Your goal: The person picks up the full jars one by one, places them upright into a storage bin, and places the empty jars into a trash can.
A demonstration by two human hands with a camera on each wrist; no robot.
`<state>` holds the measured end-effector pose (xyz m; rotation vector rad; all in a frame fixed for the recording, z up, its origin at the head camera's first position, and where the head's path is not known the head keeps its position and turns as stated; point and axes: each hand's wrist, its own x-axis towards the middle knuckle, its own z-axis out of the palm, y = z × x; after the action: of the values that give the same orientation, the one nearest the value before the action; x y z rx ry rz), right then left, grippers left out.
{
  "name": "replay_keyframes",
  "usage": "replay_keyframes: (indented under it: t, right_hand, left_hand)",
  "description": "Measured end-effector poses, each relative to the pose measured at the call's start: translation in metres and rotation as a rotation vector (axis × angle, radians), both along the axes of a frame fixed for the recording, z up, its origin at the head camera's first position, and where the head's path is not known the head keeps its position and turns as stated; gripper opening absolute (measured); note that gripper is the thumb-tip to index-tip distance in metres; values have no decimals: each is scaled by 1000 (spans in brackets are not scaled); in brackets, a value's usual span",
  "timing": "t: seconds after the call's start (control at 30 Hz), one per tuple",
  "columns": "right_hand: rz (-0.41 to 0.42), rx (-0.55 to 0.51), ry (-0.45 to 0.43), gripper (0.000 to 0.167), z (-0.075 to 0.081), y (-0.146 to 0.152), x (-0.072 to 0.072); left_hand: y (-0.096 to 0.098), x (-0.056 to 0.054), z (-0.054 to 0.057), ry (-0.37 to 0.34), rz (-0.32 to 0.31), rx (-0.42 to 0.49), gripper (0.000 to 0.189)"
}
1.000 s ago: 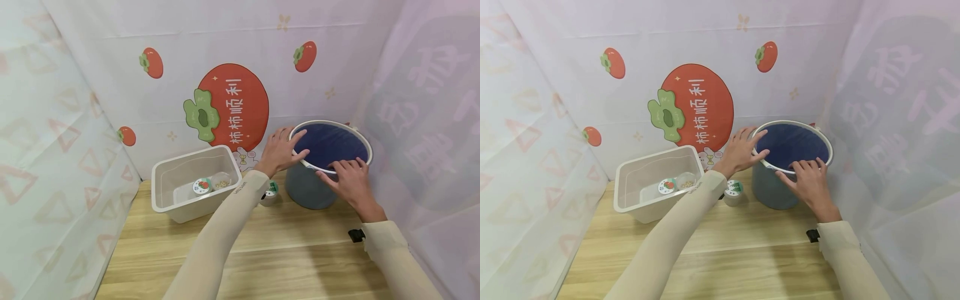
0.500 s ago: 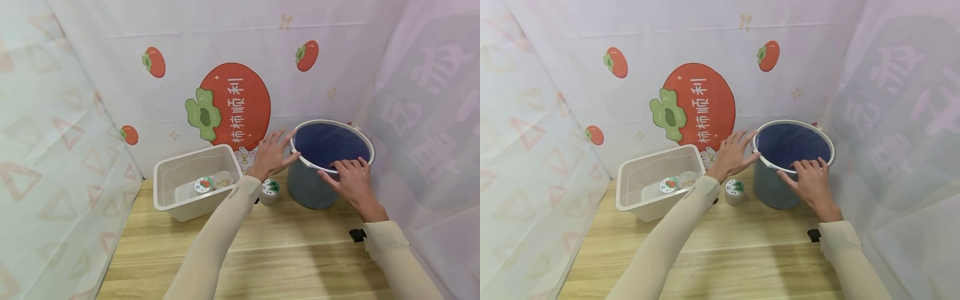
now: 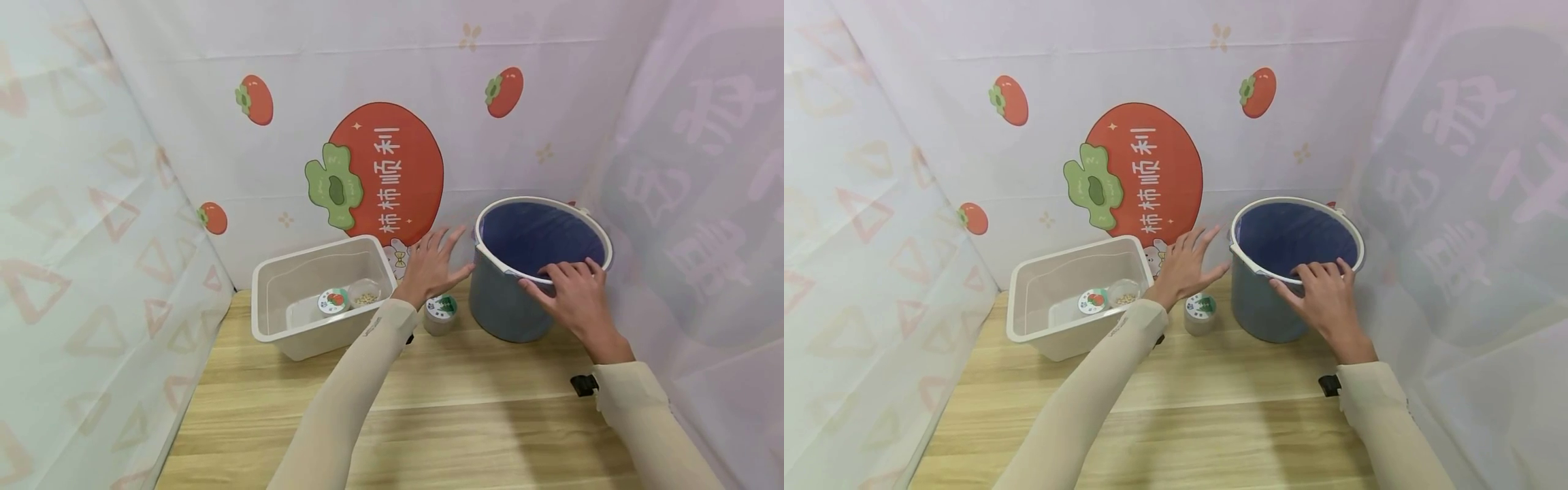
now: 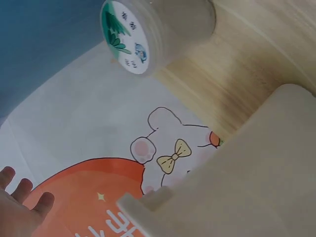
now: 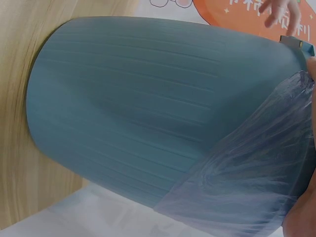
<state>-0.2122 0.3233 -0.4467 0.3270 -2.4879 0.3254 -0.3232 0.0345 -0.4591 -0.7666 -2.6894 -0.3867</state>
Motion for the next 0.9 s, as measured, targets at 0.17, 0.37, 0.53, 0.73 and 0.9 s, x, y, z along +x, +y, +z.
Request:
replay_keyframes:
  t: [0.17, 0.37, 0.53, 0.73, 0.9]
  right_hand:
    - [-9, -4, -21, 64, 1, 1, 1]
    - [-17, 2, -39, 57, 1, 2, 2]
    - [-23, -1, -51, 57, 0, 1, 2]
    - [-21, -4, -43, 61, 0, 1, 1]
    - [-23, -4, -46, 61, 0, 1, 0]
  left_hand:
    - [-3, 3, -8, -36, 10, -5, 80]
    - [-3, 8, -21, -120, 34, -65, 81]
    - [0, 13, -33, -166, 33, -113, 81]
    - [2, 17, -46, -200, 33, -154, 81]
    - [2, 18, -57, -238, 34, -171, 83]
